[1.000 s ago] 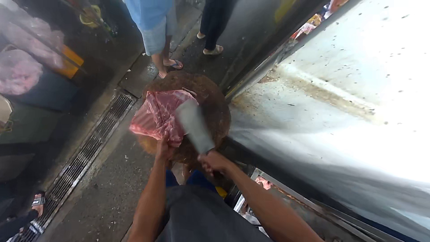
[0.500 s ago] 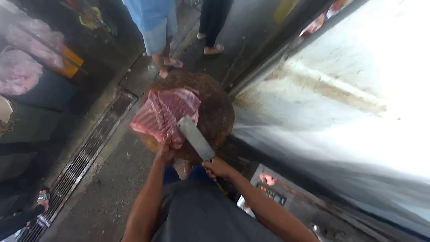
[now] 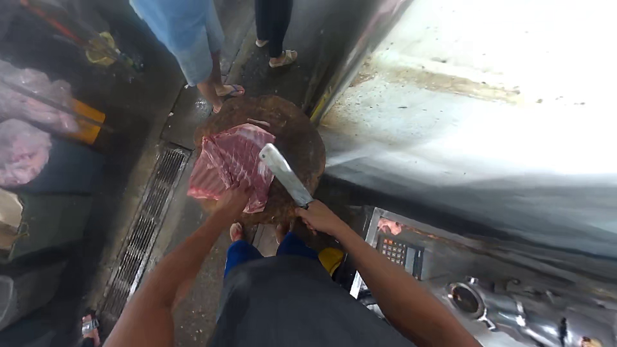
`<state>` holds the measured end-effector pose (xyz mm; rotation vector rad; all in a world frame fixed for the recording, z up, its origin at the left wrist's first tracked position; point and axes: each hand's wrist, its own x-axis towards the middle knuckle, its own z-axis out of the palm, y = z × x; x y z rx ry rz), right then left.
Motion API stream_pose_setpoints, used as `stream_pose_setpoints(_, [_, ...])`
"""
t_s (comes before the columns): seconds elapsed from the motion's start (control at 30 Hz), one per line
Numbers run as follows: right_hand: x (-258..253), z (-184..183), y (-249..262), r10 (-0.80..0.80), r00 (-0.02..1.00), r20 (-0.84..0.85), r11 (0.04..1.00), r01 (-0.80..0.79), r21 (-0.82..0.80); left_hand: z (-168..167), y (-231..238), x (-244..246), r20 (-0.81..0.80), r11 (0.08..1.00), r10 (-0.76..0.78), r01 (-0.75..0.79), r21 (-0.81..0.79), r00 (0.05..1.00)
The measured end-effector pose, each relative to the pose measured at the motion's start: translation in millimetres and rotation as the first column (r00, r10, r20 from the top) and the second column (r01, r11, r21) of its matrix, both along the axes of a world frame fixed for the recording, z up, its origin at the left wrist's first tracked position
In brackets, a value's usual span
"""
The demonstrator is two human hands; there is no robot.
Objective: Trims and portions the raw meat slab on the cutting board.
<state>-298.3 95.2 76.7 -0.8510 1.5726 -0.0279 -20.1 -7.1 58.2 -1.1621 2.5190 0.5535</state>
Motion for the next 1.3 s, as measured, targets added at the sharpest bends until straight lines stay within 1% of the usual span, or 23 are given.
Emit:
stream_pose_setpoints(0.07, [14.3,-6.9,-3.4,0.084,0.990,-0.110,0.996,-0.082,0.026,4.2,-8.0,3.4,0.032,0.986,-0.158,0.156,0.058,0.987])
stream_pose_setpoints(0.1, [21.6,-7.2,-4.8,0.112,0.978,-0.177,0.993,-0.107,0.038,9.2,-12.0,0.8,0.065,0.973,-0.217,0.211,0.091,0.974])
stream_pose_setpoints(0.17, [36.8,-5.3,-9.7,0.116,0.954,-0.277,0.993,-0.112,0.031,25.8,-20.6,-8.5,0.160,0.949,-0.300,0.277,0.149,0.941])
stream_pose_setpoints(0.27, [56.6,-5.4,-7.5,0.102,0.928,-0.357,0.995,-0.102,0.018,45.1,-23.2,-15.8,0.298,0.913,-0.393,0.332,0.235,0.870])
stream_pose_setpoints(0.33, [63.6,-10.7,-3.2,0.078,0.917,-0.391,0.995,-0.094,-0.021,46.4,-26.2,-7.1,0.299,0.880,-0.466,0.402,0.252,0.833])
stream_pose_setpoints(0.4, [72.5,-14.4,-0.7,0.057,0.912,-0.406,0.996,-0.081,-0.042,41.1,-27.3,10.0,0.259,0.874,-0.477,0.422,0.240,0.840])
stream_pose_setpoints(0.43, [77.4,-16.4,0.1,0.049,0.906,-0.420,0.997,-0.073,-0.039,38.8,-22.6,19.3,0.247,0.889,-0.447,0.395,0.232,0.860])
stream_pose_setpoints(0.5, [85.6,-17.6,1.5,0.039,0.894,-0.447,0.998,-0.058,-0.028,26.2,2.1,44.2,0.212,0.929,-0.338,0.288,0.233,0.917])
stream_pose_setpoints(0.53, [87.8,-17.4,1.0,0.047,0.885,-0.463,0.998,-0.061,-0.017,18.4,23.0,62.0,0.194,0.949,-0.260,0.212,0.233,0.946])
stream_pose_setpoints(0.57, [90.3,-18.1,1.2,0.053,0.877,-0.478,0.998,-0.064,-0.006,11.2,50.8,85.1,0.179,0.964,-0.155,0.109,0.241,0.972])
stream_pose_setpoints(0.6, [92.9,-19.8,1.6,0.047,0.870,-0.490,0.998,-0.055,-0.003,5.8,81.9,111.3,0.175,0.961,-0.033,-0.017,0.276,0.984])
stream_pose_setpoints(0.67, [95.5,-22.1,-2.0,0.039,0.854,-0.519,0.998,-0.055,-0.015,0.2,133.4,162.3,0.171,0.895,0.213,-0.262,0.362,0.962])
stream_pose_setpoints(0.7, [97.9,-22.2,-1.9,0.038,0.854,-0.520,0.998,-0.062,-0.029,-1.7,147.3,183.2,0.173,0.850,0.310,-0.354,0.391,0.935])
stream_pose_setpoints(0.73, [102.1,-24.0,4.2,0.024,0.856,-0.516,0.996,-0.064,-0.059,-2.3,153.4,198.8,0.160,0.822,0.372,-0.405,0.401,0.914])
stream_pose_setpoints(0.77, [105.8,-25.7,13.8,0.003,0.861,-0.509,0.994,-0.059,-0.095,-1.1,150.2,206.3,0.112,0.812,0.412,-0.420,0.405,0.904])
stream_pose_setpoints(0.83, [113.9,-29.1,38.6,-0.089,0.871,-0.482,0.983,0.000,-0.182,17.4,117.1,198.6,-0.072,0.836,0.440,-0.379,0.398,0.895])
stream_pose_setpoints(0.9, [123.8,-33.5,67.2,-0.239,0.885,-0.400,0.954,0.138,-0.265,50.2,58.9,170.8,-0.270,0.897,0.393,-0.303,0.320,0.879])
stream_pose_setpoints(0.97, [129.4,-38.1,99.6,-0.357,0.883,-0.304,0.926,0.291,-0.243,78.4,-2.3,129.3,-0.361,0.922,0.368,-0.285,0.262,0.857])
stream_pose_setpoints(1.0, [129.9,-40.6,113.8,-0.396,0.876,-0.275,0.914,0.349,-0.204,80.5,-32.6,106.5,-0.401,0.931,0.357,-0.289,0.221,0.844])
stream_pose_setpoints(1.07, [127.6,-44.6,134.2,-0.465,0.852,-0.242,0.886,0.447,-0.126,69.2,-93.3,57.0,-0.488,0.954,0.296,-0.282,0.104,0.821])
stream_pose_setpoints(1.13, [117.7,-46.8,144.9,-0.481,0.834,-0.270,0.875,0.473,-0.100,55.8,-148.8,4.1,-0.504,0.954,0.285,-0.291,0.070,0.815])
stream_pose_setpoints(1.2, [104.2,-47.0,152.1,-0.467,0.833,-0.298,0.882,0.460,-0.098,33.1,-194.5,-42.7,-0.450,0.957,0.278,-0.282,0.059,0.849])
stream_pose_setpoints(1.3, [85.3,-49.5,152.4,-0.438,0.854,-0.282,0.897,0.438,-0.069,-2.9,-240.1,-83.7,-0.307,0.981,0.191,-0.187,0.042,0.933])
